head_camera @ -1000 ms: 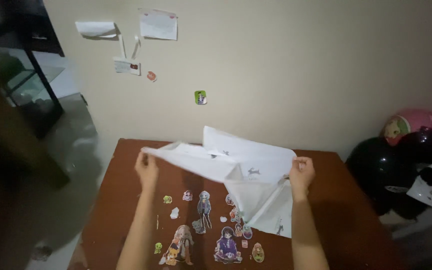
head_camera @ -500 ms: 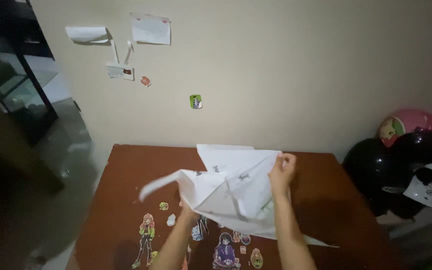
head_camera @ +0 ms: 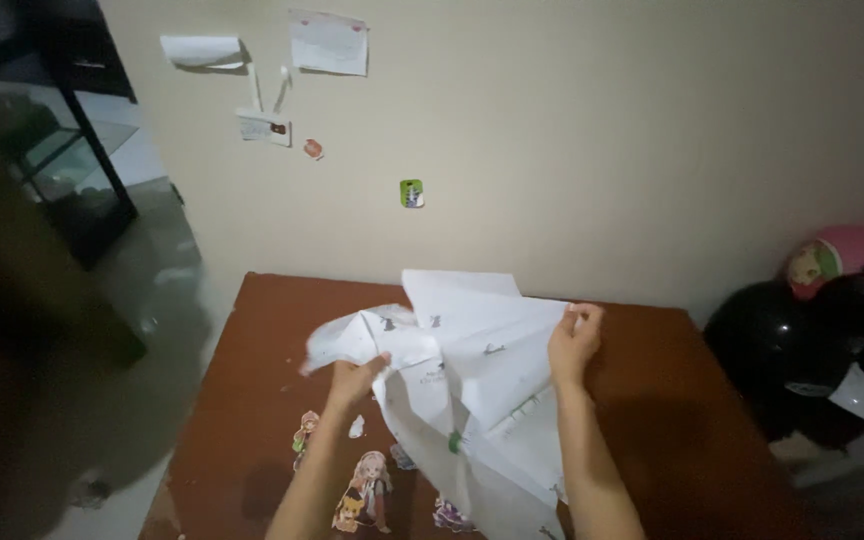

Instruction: Spreading and smoothing a decorative plastic sheet over the top of a wooden table.

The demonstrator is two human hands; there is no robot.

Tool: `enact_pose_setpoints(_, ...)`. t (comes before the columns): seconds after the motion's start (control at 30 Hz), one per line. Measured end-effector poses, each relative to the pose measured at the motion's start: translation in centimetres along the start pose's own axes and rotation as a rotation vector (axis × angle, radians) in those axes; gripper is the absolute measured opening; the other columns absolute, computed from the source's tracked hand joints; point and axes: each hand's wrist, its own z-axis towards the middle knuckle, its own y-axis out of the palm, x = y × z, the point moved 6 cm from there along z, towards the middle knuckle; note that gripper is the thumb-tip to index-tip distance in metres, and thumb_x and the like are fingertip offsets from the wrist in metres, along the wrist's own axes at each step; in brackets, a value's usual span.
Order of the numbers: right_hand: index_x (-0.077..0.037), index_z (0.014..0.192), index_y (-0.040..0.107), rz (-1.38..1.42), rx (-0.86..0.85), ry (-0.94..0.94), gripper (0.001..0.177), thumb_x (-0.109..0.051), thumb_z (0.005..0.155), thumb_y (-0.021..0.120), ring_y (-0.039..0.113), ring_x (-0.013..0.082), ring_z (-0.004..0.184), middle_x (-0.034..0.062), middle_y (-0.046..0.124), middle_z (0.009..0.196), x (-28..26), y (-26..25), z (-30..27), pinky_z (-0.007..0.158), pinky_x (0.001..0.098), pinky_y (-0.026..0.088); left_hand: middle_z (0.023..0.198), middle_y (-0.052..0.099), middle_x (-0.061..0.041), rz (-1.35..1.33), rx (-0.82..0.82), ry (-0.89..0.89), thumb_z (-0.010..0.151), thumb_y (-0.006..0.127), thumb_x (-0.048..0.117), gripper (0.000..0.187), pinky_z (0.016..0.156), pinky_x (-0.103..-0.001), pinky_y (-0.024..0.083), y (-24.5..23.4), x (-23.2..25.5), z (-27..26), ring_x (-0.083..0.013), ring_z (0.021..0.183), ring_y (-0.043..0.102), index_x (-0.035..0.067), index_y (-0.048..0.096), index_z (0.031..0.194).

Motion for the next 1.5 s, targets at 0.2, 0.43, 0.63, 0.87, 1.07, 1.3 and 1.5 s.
enact_pose_setpoints(0.2,0.001,0.115,0.052,-0.008,0.163,-0.153,0.017,-0.015,0.109,0.056,0.061,0.0338,0.110,0.0207,0.061,0.116,1.6,-1.5,2.9,0.098,0.0467,0.047,0.103,0.078,-0.019,-0.188,0.121,-0.268,0.085,0.079,0.016,0.037,0.071,-0.042,0.062,-6.0,-1.8,-0.3,-0.0260,0.085,0.076,-0.004,0.073,0.115)
enact_pose_setpoints(0.43,0.002,0.121,0.052,-0.097,0.188,-0.111,0.020,-0.012,0.108,0.055,0.058,0.0332,0.110,0.0224,0.058,0.118,4.8,-3.1,5.7,0.092,0.0477,0.044,0.103,0.075,-0.018,-0.399,0.177,-0.291,0.080,0.076,0.009,0.035,0.070,-0.047,0.063,-10.7,1.6,-1.9,-0.0300,0.086,0.075,-0.001,0.069,0.113)
enact_pose_setpoints(0.63,0.005,0.111,0.053,-0.052,0.366,-0.060,0.019,-0.013,0.107,0.059,0.060,0.0301,0.100,0.0193,0.062,0.110,10.5,-5.9,9.3,0.094,0.0430,0.049,0.104,0.073,-0.023,-0.025,0.413,-0.418,0.086,0.077,0.022,0.038,0.066,-0.047,0.058,-17.7,-1.7,-0.1,-0.0304,0.084,0.071,-0.004,0.071,0.113)
enact_pose_setpoints(0.87,0.005,0.095,0.046,0.276,0.282,0.085,0.017,-0.007,0.103,0.054,0.050,0.0222,0.081,0.0119,0.052,0.094,10.7,-8.9,8.3,0.074,0.0408,0.042,0.120,0.069,-0.028,-0.041,0.542,-0.291,0.084,0.077,0.032,0.059,0.088,-0.059,0.052,-21.8,-3.6,0.1,-0.0389,0.108,0.065,-0.008,0.066,0.125)
enact_pose_setpoints(1.07,0.003,0.117,0.029,0.377,0.028,0.227,0.047,-0.027,0.101,0.062,0.042,0.0263,0.099,0.0162,0.043,0.114,16.9,-3.3,6.3,0.087,0.0431,0.039,0.157,0.036,-0.019,-0.166,0.354,-0.186,0.073,0.080,0.042,0.106,0.113,-0.061,0.029,-16.8,-5.0,-1.9,-0.0378,0.142,0.035,0.013,0.022,0.157)
enact_pose_setpoints(1.3,-0.007,0.162,0.002,-0.277,-0.239,0.538,0.150,-0.044,0.053,0.098,0.026,0.0431,0.151,0.0259,0.014,0.167,10.7,1.3,-7.0,0.122,0.0537,0.031,0.138,0.062,-0.025,0.203,0.267,-0.491,0.057,0.096,0.027,0.106,0.107,-0.057,0.052,-16.7,-15.1,-5.2,-0.0400,0.123,0.065,0.003,0.044,0.146)
enact_pose_setpoints(1.5,-0.016,0.162,0.000,-0.847,-0.563,0.580,0.156,-0.051,0.054,0.106,0.018,0.0412,0.153,0.0223,0.014,0.165,8.9,3.9,-14.3,0.120,0.0638,0.021,0.123,0.074,-0.024,0.284,0.139,-0.691,0.073,0.088,0.025,0.066,0.096,-0.053,0.058,-15.7,-16.8,-6.7,-0.0367,0.108,0.073,-0.002,0.067,0.129)
